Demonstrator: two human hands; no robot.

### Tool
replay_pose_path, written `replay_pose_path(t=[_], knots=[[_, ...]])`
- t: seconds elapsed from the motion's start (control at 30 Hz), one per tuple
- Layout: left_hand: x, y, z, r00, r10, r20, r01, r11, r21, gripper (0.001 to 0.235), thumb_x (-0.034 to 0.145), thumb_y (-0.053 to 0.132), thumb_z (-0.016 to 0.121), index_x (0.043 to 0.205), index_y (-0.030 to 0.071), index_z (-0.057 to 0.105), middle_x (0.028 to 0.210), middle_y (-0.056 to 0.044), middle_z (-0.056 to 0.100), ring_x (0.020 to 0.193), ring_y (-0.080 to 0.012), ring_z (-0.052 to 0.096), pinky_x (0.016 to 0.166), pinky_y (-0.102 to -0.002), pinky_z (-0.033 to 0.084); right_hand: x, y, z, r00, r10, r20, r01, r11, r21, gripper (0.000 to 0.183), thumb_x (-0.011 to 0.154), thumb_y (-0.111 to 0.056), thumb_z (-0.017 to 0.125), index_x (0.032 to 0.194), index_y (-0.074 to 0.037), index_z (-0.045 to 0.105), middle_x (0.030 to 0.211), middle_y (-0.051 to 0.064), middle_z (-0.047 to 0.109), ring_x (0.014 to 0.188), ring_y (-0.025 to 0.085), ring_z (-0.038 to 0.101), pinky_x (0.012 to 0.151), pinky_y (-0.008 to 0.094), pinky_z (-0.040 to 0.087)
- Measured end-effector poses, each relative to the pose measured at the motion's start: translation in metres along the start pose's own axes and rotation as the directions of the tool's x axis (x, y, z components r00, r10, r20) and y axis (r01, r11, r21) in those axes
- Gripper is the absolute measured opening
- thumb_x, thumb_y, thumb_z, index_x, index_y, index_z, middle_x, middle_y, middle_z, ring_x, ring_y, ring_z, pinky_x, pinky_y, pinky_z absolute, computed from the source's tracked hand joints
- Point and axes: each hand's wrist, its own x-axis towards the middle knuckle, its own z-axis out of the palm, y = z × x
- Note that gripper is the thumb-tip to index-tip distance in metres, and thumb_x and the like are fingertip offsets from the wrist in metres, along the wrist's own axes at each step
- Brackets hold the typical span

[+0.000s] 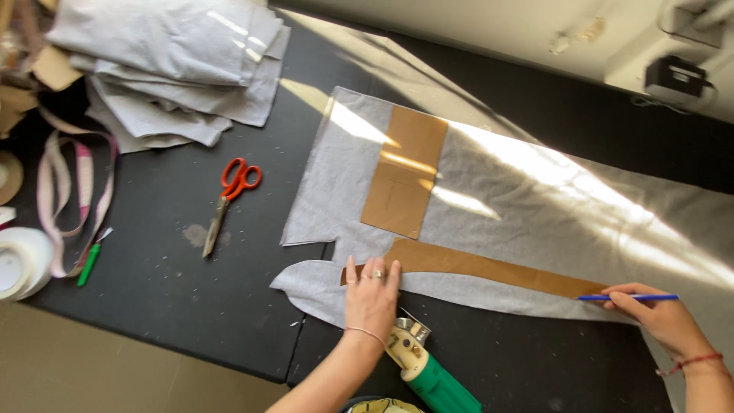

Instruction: Tracing patterns onto fabric with a pen and cutting them out using a rotary cutter and scissors

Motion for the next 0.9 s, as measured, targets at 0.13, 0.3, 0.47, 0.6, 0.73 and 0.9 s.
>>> replay_pose_path(t=[0.13,0.3,0.47,0.6,0.73,0.9], knots=[[-0.014,0.024,0.005,0.941,-0.148,0.305,0.119,0.987,0.110,0.067,0.074,0.049,0.044,0.126,0.008,0.034,0.134,-0.016,0.028,0.125,-0.0340,0.019,0.104,-0.059,0.002,-0.038,-0.082,0.081,0.974,-0.224,-0.035,0.226,0.969,0.101,0.013,0.082,0.000,0.055,0.091,0.006,0.061,0.082,0.020,0.064,0.083,0.022,0.058,0.083,0.029,0.042],[-0.004,0.035,-0.009,0.802,-0.323,0.502,0.248,0.945,0.212,0.079,0.073,0.066,0.027,0.133,0.015,0.019,0.142,-0.010,0.009,0.131,-0.0348,-0.002,0.103,-0.056,-0.010,-0.050,-0.164,0.202,0.810,-0.477,0.340,0.441,0.879,0.183,0.017,0.073,-0.008,0.060,0.089,-0.001,0.064,0.087,0.009,0.068,0.080,0.013,0.065,0.074,0.021,0.052],[-0.019,0.033,0.030,0.909,-0.358,0.216,0.380,0.923,-0.067,0.099,0.059,0.072,0.042,0.131,0.008,0.020,0.140,-0.012,0.014,0.131,-0.0274,0.006,0.102,-0.056,0.004,-0.046,-0.194,0.280,0.645,-0.484,0.591,0.405,0.873,0.272,0.013,0.081,-0.015,0.053,0.089,-0.005,0.057,0.079,0.006,0.064,0.075,0.013,0.065,0.071,0.023,0.051],[-0.018,0.015,0.007,0.917,-0.279,0.284,0.348,0.910,-0.227,0.084,0.068,0.061,0.044,0.132,0.011,0.023,0.138,-0.009,0.021,0.129,-0.0257,0.012,0.098,-0.055,0.008,-0.039,-0.187,0.290,0.649,-0.528,0.548,0.565,0.817,0.119,0.007,0.081,-0.018,0.054,0.082,-0.011,0.055,0.073,-0.001,0.062,0.068,0.008,0.063,0.066,0.020,0.048],[-0.008,-0.030,-0.009,0.977,-0.210,0.040,0.211,0.919,-0.334,0.041,0.051,0.009,0.069,0.089,0.014,0.053,0.107,-0.005,0.056,0.092,-0.0226,0.052,0.091,-0.050,0.028,-0.054,-0.155,0.229,0.879,-0.418,0.228,0.409,0.908,0.086,0.015,0.083,-0.020,0.051,0.084,-0.006,0.055,0.075,0.005,0.061,0.068,0.014,0.059,0.068,0.025,0.046],[0.005,-0.047,0.026,0.981,-0.195,-0.019,0.191,0.974,-0.118,0.012,0.066,0.014,0.057,0.069,0.019,0.047,0.061,0.000,0.052,0.058,-0.0206,0.049,0.062,-0.035,0.033,-0.083,-0.059,0.152,0.989,0.143,0.034,-0.067,0.645,-0.762,0.030,0.068,-0.045,0.063,0.063,-0.017,0.054,0.055,-0.003,0.059,0.055,0.011,0.056,0.059,0.023,0.040]])
